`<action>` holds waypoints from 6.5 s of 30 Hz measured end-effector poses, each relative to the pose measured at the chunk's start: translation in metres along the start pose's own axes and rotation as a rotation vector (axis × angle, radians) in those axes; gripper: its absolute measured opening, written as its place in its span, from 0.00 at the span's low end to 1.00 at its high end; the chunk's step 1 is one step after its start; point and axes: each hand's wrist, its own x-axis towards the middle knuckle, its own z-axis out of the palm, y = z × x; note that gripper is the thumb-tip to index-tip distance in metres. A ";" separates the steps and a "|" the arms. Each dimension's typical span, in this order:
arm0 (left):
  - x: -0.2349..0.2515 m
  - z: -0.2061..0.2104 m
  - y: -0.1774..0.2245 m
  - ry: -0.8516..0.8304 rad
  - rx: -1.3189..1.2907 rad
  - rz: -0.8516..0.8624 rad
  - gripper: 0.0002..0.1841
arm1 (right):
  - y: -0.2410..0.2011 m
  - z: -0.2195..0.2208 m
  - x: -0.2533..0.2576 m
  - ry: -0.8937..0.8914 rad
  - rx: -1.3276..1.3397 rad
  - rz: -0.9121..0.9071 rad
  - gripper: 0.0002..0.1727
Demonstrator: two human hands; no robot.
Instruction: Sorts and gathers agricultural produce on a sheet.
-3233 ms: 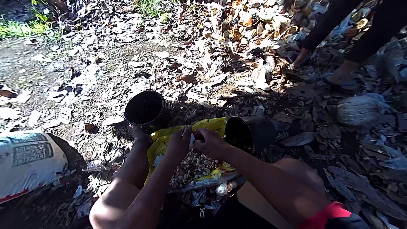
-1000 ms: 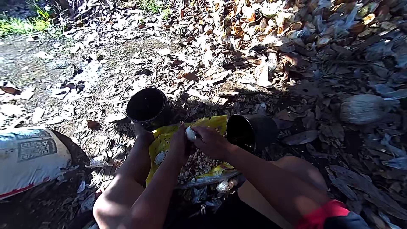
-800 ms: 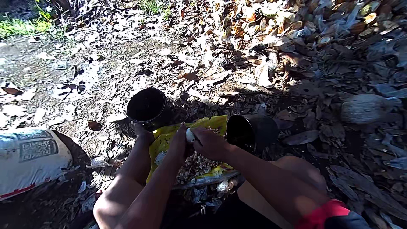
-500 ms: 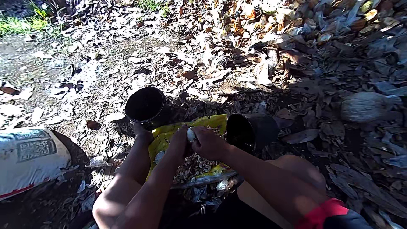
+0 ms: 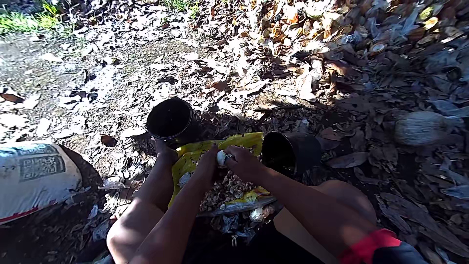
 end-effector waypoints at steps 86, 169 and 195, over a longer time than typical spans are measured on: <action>-0.018 0.017 -0.002 0.200 1.254 0.434 0.25 | -0.012 -0.017 0.000 -0.099 -0.346 0.086 0.23; -0.020 -0.001 0.005 -0.052 0.451 0.812 0.14 | -0.002 -0.022 -0.007 0.007 0.605 0.001 0.17; -0.010 0.003 -0.001 0.098 0.543 0.752 0.15 | -0.009 -0.016 -0.007 0.156 -0.028 -0.053 0.23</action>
